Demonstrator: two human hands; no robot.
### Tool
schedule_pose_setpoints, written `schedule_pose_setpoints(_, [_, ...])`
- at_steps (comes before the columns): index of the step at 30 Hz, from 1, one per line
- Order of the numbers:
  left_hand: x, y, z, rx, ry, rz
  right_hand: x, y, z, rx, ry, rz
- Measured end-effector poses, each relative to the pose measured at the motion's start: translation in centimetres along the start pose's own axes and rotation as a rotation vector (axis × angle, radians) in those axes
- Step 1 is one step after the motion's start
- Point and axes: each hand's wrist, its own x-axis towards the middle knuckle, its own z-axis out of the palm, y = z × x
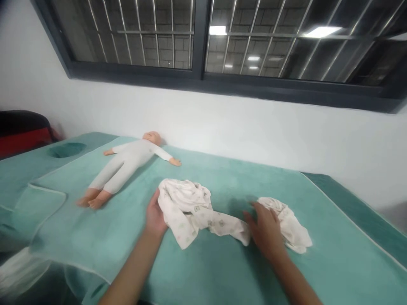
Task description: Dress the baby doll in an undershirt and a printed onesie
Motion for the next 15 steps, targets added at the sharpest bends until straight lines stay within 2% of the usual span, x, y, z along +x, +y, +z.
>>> schedule_pose_setpoints(3, [-0.6,0.2,-0.1,0.033,-0.003,-0.002,-0.1,-3.9,-1.3,0.148,-0.018,0.025])
schedule_pose_setpoints(6, [-1.8,0.4,0.0,0.098,-0.030,0.013,-0.9,-10.0,-2.0,0.405,-0.188,0.011])
schedule_pose_setpoints(9, [-4.1,1.7,-0.5,0.205,-0.068,0.034,-1.0,-14.9,-1.5,0.542,-0.259,-0.085])
schedule_pose_setpoints(13, [-8.3,4.9,-1.9,0.430,-0.106,-0.025,0.2,-17.7,1.1,0.586,-0.262,-0.120])
schedule_pose_setpoints(15, [-9.9,6.2,-2.6,0.536,-0.102,-0.082,0.7,-18.4,2.5,0.524,-0.320,-0.156])
